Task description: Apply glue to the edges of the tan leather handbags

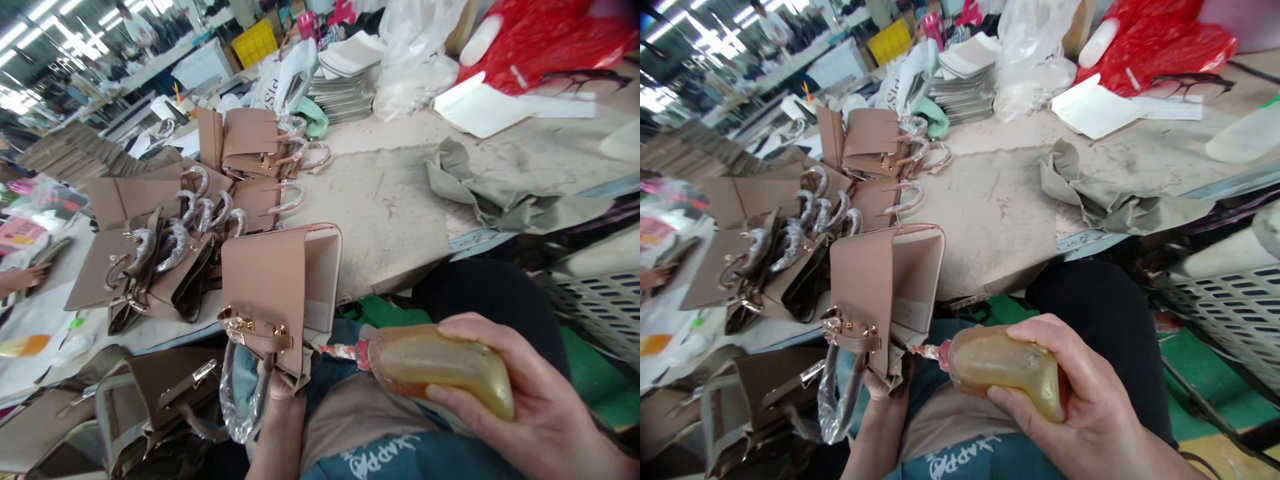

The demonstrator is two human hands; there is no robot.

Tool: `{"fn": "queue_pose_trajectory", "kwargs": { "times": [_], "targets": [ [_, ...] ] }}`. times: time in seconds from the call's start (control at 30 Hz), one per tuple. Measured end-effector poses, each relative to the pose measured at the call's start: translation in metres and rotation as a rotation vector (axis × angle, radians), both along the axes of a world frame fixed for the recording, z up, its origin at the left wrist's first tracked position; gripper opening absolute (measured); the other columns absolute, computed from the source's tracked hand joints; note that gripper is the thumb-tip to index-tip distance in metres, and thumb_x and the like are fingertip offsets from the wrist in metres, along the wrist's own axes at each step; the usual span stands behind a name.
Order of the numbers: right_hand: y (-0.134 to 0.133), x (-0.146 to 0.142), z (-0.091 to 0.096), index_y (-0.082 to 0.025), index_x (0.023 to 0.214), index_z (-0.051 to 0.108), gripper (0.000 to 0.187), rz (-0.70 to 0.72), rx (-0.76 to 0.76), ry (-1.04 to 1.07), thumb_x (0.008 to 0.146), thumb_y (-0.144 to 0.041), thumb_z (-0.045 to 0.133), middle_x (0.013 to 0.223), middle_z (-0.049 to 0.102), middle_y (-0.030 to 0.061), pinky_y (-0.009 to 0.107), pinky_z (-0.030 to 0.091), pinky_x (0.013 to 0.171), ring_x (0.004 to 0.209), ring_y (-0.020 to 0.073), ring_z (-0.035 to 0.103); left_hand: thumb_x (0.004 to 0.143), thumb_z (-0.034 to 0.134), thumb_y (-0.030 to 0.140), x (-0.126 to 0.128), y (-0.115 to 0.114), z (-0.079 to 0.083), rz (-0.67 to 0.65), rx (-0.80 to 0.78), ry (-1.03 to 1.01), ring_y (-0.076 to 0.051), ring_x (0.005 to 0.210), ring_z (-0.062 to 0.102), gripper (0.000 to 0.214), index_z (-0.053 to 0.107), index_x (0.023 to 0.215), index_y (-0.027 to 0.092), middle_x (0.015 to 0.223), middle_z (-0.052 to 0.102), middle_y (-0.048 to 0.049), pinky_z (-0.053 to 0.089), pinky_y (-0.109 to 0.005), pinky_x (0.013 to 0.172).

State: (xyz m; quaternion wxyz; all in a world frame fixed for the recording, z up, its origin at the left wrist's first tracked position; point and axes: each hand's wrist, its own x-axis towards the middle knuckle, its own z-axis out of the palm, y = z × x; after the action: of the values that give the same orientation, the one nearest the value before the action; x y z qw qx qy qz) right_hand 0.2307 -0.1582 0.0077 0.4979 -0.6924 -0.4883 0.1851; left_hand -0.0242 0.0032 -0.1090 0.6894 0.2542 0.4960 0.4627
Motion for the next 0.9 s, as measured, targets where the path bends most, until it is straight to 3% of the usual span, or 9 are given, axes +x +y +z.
{"fn": "queue_pose_trajectory", "kwargs": {
  "times": [0.2,0.33,0.57,0.73,0.9],
  "targets": [
    [0.003,-0.001,-0.008,-0.028,0.115,0.049,0.041,-0.047,0.016,-0.002,0.078,-0.028,0.066,0.103,0.057,0.0056,0.03,0.057,0.063,0.087,0.0219,0.061,0.065,0.068,0.039,0.002,0.001,0.003,0.039,-0.081,-0.156,-0.023,0.072,0.065,0.02,0.067,0.08,0.026,0.078,0.069,-0.0051,0.056,-0.038,0.061],
    [0.003,0.001,-0.012,-0.027,0.115,0.05,0.042,-0.002,0.011,0.0,0.076,-0.026,0.067,0.103,0.058,0.0054,0.029,0.056,0.061,0.085,0.0221,0.062,0.061,0.069,0.041,0.008,0.002,0.007,0.039,-0.087,-0.165,-0.022,0.074,0.065,0.026,0.066,0.083,0.027,0.084,0.07,-0.004,0.056,-0.036,0.062],
    [0.001,0.006,-0.013,-0.028,0.115,0.051,0.044,-0.018,0.04,-0.052,0.074,-0.025,0.067,0.104,0.057,0.0071,0.032,0.057,0.064,0.09,0.0252,0.062,0.069,0.063,0.037,0.013,0.002,0.012,0.053,-0.053,-0.184,-0.026,0.085,0.065,0.018,0.066,0.084,0.028,0.084,0.07,-0.0062,0.058,-0.039,0.069],
    [0.003,0.011,-0.016,-0.024,0.116,0.049,0.045,0.086,0.049,-0.103,0.075,-0.02,0.068,0.104,0.055,0.0077,0.028,0.056,0.066,0.091,0.0217,0.061,0.071,0.061,0.028,0.015,0.003,0.014,0.069,-0.017,-0.198,-0.025,0.076,0.067,0.017,0.067,0.087,0.025,0.079,0.07,-0.008,0.059,-0.037,0.067],
    [0.012,0.017,-0.02,-0.025,0.114,0.051,0.046,0.074,0.082,-0.173,0.073,-0.019,0.069,0.105,0.056,0.0084,0.027,0.054,0.065,0.09,0.0212,0.062,0.069,0.063,0.022,0.017,0.005,0.02,0.0,-0.025,-0.186,-0.022,0.069,0.068,0.022,0.068,0.09,0.028,0.076,0.071,-0.0037,0.059,-0.033,0.059]
  ]
}}
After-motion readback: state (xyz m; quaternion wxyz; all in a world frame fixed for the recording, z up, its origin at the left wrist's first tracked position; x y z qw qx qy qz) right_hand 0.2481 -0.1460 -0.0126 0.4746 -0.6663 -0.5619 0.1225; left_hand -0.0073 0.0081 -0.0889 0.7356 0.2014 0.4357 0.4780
